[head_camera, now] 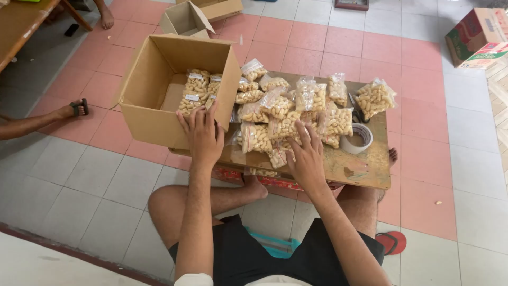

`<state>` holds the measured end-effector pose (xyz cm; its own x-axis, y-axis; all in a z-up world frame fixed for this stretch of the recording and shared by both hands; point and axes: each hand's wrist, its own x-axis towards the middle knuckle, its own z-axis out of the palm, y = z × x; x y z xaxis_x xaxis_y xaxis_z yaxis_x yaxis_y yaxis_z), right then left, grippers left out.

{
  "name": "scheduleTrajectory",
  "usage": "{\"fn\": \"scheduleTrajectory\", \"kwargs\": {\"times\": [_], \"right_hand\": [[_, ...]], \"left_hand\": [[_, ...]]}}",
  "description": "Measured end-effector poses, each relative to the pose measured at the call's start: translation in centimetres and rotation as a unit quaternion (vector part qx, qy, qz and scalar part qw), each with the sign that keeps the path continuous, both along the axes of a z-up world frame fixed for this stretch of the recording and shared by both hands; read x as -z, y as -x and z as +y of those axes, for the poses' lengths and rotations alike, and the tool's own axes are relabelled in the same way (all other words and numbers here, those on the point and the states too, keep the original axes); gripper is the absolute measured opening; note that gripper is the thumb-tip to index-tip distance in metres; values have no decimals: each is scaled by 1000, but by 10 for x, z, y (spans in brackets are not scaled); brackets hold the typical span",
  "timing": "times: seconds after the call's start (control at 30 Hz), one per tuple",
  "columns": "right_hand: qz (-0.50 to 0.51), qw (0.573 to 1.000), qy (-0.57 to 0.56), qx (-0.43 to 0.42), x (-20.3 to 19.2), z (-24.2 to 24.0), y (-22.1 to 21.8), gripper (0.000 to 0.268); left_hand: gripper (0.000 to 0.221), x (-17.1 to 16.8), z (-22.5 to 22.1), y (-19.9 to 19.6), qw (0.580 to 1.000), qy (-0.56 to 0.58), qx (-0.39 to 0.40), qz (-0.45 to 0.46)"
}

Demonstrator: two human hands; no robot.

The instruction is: Packing small plastic bags of snacks into a cardboard box.

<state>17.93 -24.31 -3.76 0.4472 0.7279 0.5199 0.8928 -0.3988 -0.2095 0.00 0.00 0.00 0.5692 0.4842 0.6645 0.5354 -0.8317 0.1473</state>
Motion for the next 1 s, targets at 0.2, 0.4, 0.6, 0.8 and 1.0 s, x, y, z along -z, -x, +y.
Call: {"fn": "scheduleTrajectory", "kwargs": {"times": [0.2, 0.4, 0.6, 0.8, 1.0], "right_hand": [[10, 997, -67, -23, 11, -9, -10, 32], [-1, 977, -197, -77, -12, -31, -5, 33], [-12, 962, -266, -55, -28, -54, -7, 32], [-33, 945, -322, -37, -35, -66, -20, 30], [124, 901, -415, -29, -42, -81, -16, 23]], "left_hand": [[66, 5, 2, -1, 1000, -2, -10, 2], [68, 4, 3, -1, 1000, -8, -4, -3], [66, 1, 0, -2, 1000, -19, 0, -12], [65, 0, 0, -1, 1000, -12, 2, -8], [64, -2, -2, 0, 1000, -9, 1, -4]]}}
